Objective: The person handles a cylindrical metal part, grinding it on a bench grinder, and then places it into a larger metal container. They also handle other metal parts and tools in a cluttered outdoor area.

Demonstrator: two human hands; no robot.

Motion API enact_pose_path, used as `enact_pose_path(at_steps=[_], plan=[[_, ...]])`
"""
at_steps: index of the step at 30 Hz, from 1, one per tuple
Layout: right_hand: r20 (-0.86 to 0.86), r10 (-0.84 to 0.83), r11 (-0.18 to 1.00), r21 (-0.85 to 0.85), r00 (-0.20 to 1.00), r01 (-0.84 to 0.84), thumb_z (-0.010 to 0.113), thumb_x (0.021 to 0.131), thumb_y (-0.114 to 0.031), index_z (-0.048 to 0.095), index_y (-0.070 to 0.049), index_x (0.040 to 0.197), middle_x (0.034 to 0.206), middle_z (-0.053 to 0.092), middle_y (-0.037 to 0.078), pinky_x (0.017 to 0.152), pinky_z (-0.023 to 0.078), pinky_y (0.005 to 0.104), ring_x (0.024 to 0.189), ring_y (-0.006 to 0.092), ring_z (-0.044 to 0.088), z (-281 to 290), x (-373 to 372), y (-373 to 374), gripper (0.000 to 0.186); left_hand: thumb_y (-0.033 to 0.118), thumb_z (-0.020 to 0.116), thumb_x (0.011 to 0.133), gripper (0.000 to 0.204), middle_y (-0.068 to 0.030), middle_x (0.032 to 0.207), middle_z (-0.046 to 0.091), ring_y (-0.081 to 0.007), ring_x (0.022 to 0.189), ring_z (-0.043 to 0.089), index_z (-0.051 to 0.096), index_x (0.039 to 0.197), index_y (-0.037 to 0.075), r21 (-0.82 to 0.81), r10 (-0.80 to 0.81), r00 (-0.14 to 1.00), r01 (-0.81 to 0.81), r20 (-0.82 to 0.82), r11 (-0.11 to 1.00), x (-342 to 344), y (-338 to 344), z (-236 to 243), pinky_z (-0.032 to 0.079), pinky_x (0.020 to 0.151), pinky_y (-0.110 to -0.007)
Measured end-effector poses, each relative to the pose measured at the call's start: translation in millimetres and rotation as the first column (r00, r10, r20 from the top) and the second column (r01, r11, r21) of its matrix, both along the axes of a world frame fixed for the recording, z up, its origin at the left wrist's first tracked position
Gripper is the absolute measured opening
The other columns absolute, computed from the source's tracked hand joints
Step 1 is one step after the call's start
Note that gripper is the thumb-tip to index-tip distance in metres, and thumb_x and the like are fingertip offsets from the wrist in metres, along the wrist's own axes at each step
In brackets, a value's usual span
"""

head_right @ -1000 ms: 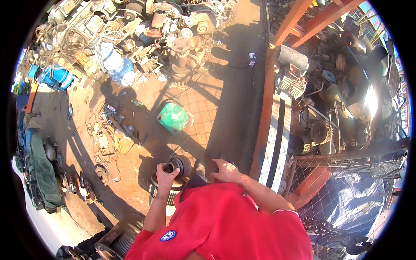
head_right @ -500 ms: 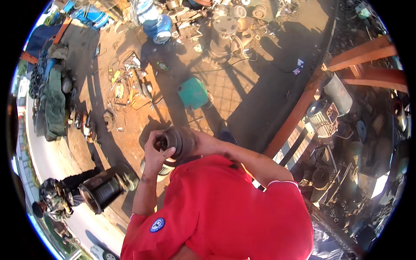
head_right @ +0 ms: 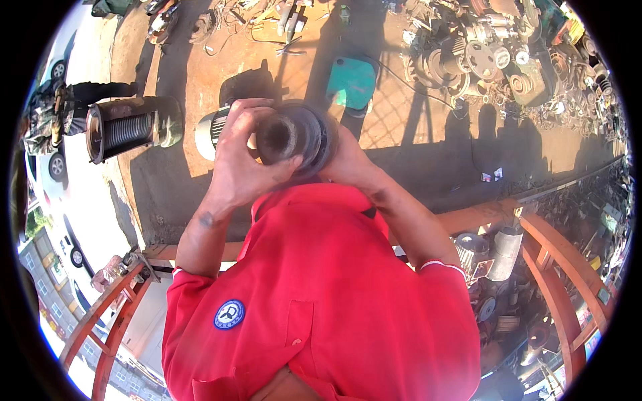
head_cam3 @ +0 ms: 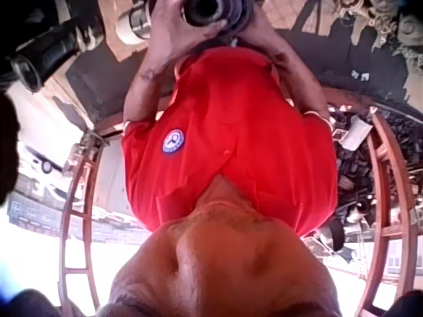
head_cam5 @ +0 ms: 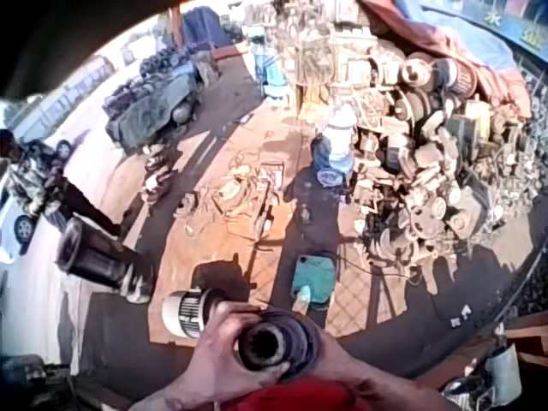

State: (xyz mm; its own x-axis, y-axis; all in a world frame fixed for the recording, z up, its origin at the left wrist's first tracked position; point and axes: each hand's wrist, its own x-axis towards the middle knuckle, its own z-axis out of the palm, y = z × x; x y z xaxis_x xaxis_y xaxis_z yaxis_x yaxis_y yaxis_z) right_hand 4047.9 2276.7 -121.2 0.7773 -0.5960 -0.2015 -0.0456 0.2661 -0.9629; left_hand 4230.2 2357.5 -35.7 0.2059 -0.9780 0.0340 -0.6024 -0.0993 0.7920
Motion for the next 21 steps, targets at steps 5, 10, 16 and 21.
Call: enact_pose_path(at_steps=[5,10,16,21], plan=[[-0.045,0.078,0.997,-0.008,0.996,-0.079,0.093,0.076,-0.017,0.051,-0.004,0.147,0.14,0.064,0.011,0.11,0.048,0.0372,0.129,0.0183,0.06,-8,54,-2,0.083,0.026,0.094,0.061,0.064,-0.0216,0.139,0.057,-0.0392,0.132,0.053,0.067,0.113,0.0,-0.092,0.07,0.99,-0.059,0.122,0.994,50,13,-6,0.043,0.106,-0.052],[-0.061,0.139,0.99,0.03,0.988,-0.138,0.092,0.076,-0.016,0.05,-0.004,0.148,0.142,0.063,0.01,0.11,0.048,0.037,0.129,0.0179,0.06,-5,102,3,0.084,0.027,0.095,0.062,0.063,-0.0214,0.138,0.058,-0.0386,0.135,0.051,0.067,0.112,0.0,-0.056,0.162,0.986,-0.16,0.036,0.986,93,28,-10,0.042,0.108,-0.051],[-0.081,0.133,0.991,0.011,0.988,-0.132,0.092,0.076,-0.015,0.05,-0.004,0.148,0.142,0.062,0.01,0.111,0.048,0.0367,0.13,0.0183,0.059,-6,146,15,0.084,0.015,0.094,0.062,0.064,-0.0215,0.146,0.053,-0.0377,0.142,0.049,0.064,0.116,-0.002,-0.127,0.113,0.992,-0.119,-0.051,0.985,138,41,-27,0.046,0.113,-0.047],[-0.099,0.114,0.99,0.093,0.989,-0.105,0.092,0.076,-0.014,0.05,-0.005,0.148,0.141,0.062,0.009,0.111,0.048,0.0365,0.129,0.0175,0.06,-8,169,25,0.085,0.017,0.096,0.061,0.065,-0.0198,0.144,0.056,-0.0376,0.145,0.046,0.066,0.115,-0.001,-0.127,0.133,0.99,-0.138,-0.052,0.982,158,46,-27,0.043,0.116,-0.049]])
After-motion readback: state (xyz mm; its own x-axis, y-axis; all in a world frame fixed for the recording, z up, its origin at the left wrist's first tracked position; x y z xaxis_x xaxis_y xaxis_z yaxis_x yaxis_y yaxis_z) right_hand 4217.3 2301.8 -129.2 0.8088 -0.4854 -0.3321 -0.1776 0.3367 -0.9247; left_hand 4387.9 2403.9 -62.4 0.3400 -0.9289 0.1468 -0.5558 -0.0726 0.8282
